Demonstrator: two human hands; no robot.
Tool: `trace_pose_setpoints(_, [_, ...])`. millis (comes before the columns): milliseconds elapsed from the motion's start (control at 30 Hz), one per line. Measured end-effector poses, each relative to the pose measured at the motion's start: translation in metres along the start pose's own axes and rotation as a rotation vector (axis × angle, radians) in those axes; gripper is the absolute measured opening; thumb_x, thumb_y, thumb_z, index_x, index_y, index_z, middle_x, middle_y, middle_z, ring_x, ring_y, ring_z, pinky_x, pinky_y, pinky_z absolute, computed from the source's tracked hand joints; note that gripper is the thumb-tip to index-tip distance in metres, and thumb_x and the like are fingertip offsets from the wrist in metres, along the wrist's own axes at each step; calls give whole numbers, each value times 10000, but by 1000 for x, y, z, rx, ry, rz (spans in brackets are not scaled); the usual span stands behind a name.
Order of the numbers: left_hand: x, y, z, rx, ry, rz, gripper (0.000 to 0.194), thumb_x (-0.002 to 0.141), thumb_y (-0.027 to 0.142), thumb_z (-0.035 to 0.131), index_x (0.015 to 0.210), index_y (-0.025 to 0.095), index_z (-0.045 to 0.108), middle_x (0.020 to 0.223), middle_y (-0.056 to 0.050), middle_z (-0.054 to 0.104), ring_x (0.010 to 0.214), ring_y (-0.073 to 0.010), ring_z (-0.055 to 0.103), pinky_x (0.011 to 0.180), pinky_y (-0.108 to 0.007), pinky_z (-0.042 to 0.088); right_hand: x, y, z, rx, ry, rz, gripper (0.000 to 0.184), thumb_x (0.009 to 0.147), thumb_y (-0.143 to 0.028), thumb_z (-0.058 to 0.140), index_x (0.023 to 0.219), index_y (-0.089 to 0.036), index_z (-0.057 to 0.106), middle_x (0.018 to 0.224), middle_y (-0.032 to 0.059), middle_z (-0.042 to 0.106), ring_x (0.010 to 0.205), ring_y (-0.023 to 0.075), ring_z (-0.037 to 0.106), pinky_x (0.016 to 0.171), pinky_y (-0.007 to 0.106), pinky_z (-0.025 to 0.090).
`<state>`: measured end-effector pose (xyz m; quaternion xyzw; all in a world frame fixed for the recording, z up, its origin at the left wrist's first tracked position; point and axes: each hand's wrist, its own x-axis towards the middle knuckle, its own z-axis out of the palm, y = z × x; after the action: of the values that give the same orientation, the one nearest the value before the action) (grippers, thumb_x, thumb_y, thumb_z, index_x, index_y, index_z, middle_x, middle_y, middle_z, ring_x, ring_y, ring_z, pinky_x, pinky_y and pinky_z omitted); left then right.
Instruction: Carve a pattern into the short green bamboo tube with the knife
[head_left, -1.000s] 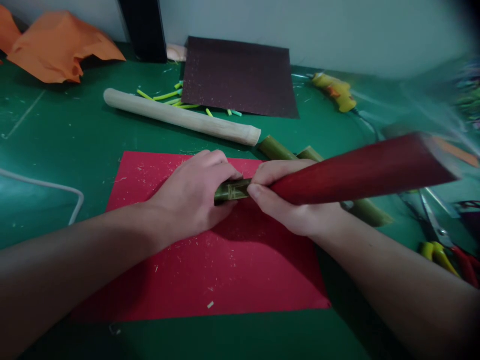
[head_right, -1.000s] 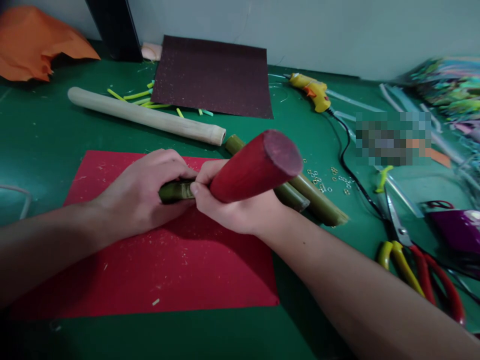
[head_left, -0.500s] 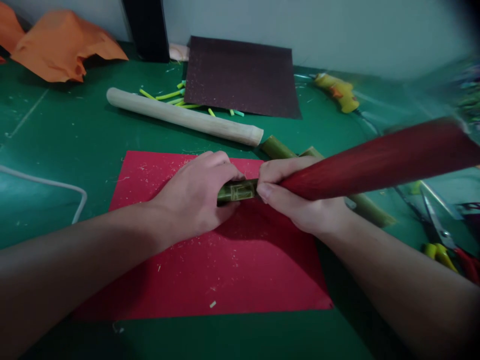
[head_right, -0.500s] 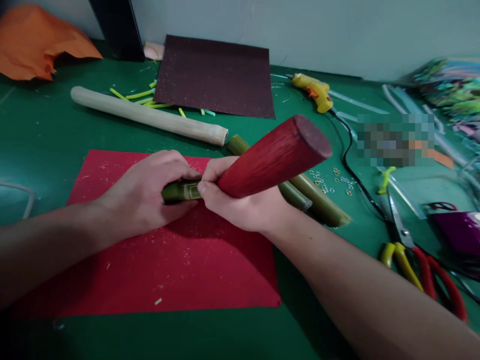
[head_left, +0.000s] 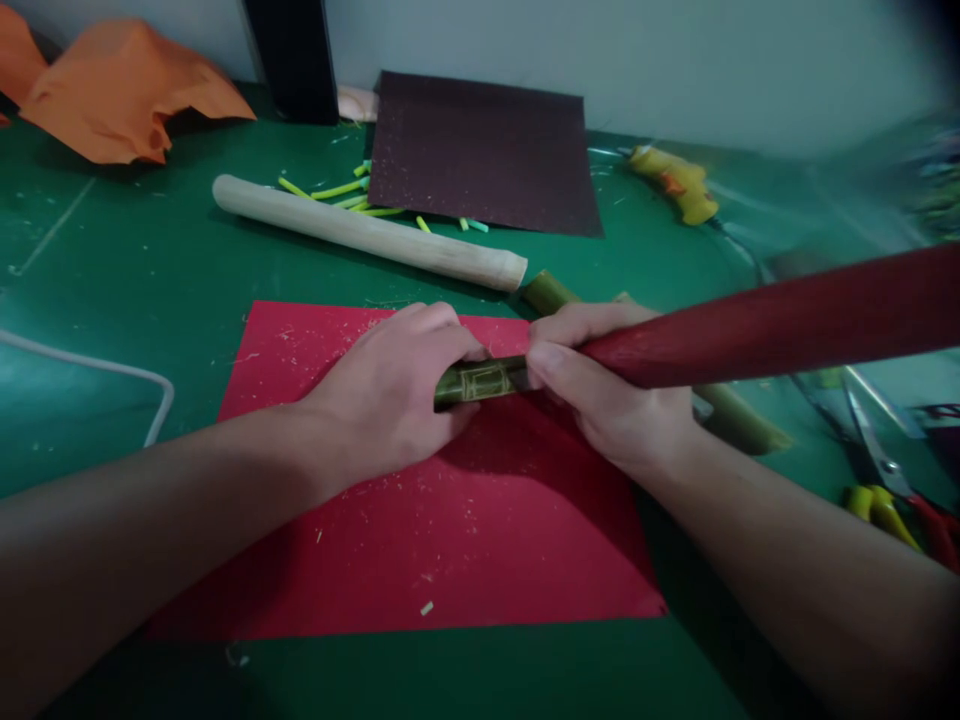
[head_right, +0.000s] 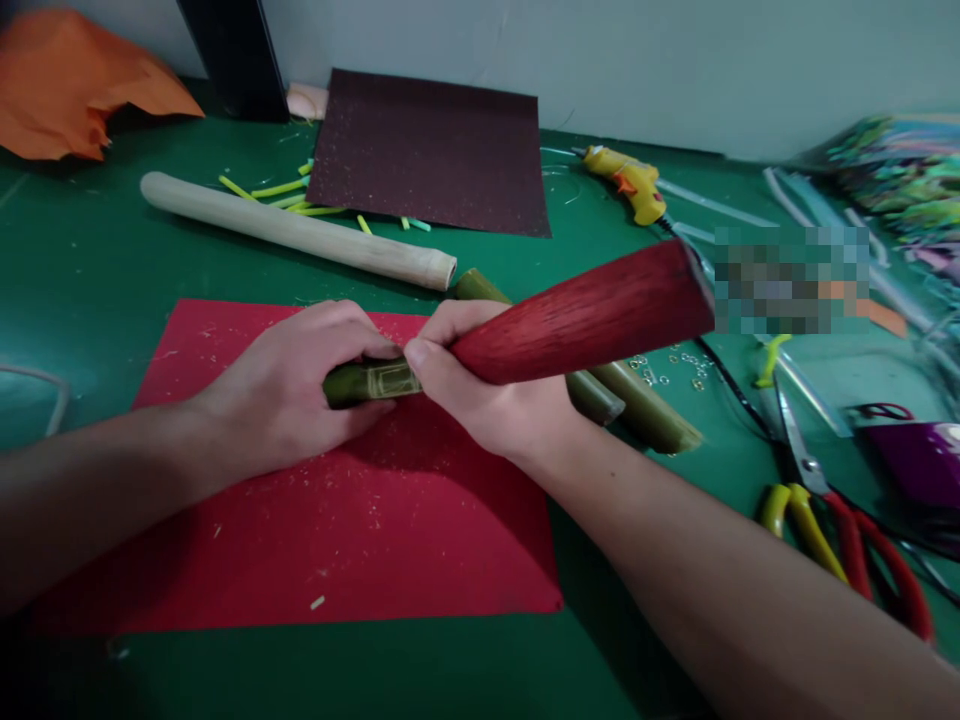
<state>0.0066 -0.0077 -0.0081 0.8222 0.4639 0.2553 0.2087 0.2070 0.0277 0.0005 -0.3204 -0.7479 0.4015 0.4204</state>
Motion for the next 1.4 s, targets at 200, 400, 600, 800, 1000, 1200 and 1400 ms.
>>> trace_pose_setpoints(200, [1,0,1,11,10,10,125,857,235,679,958,162,685,940,-63,622,880,-228,569,702,-364,445,1,-4,-4,22,-132,6,240,812,-155,641,588,-218,585,544,-38,544,489,88,483,455,254,373])
trace_pose_setpoints(400, [1,-1,1,15,-3,27,150,880,266,672,987,160,679,945,-60,618,884,-223,568,713,-362,447,3,-7,-6,-99,-234,-75,258,833,-132,620,594,-209,566,555,-35,519,474,69,465,433,241,349])
trace_pose_setpoints(600, [1,-1,0,25,1,15,157,894,286,658,995,168,680,959,-63,633,900,-222,572,731,-363,453,-1,-6,-2,-89,-136,-56,249,846,-127,638,623,-224,583,610,-33,585,525,87,522,486,245,415])
trace_pose_setpoints(800, [3,1,-1,33,-32,-16,131,859,233,652,980,191,679,941,-58,641,875,-219,575,701,-357,460,1,-3,1,-20,31,58,282,867,-258,674,597,-228,600,551,-42,529,512,101,471,517,284,398])
trace_pose_setpoints(1000, [2,2,0,34,-11,-6,133,871,254,664,983,184,674,954,-60,648,890,-219,584,711,-356,469,3,-3,-3,10,-96,41,250,794,-169,646,569,-231,557,546,-40,540,492,104,477,465,267,374])
trace_pose_setpoints(1200, [2,2,-2,30,-20,-6,144,882,284,666,972,171,664,947,-60,645,874,-214,583,706,-350,454,5,-10,-6,-88,-217,-21,274,823,-170,619,567,-221,539,541,-41,511,469,83,454,443,248,349])
trace_pose_setpoints(1400, [1,1,-3,25,-20,3,176,920,333,631,983,172,663,962,-67,651,887,-217,585,719,-360,454,6,-12,-6,-115,-275,-66,245,808,-145,631,590,-225,552,574,-43,559,488,83,497,460,242,378])
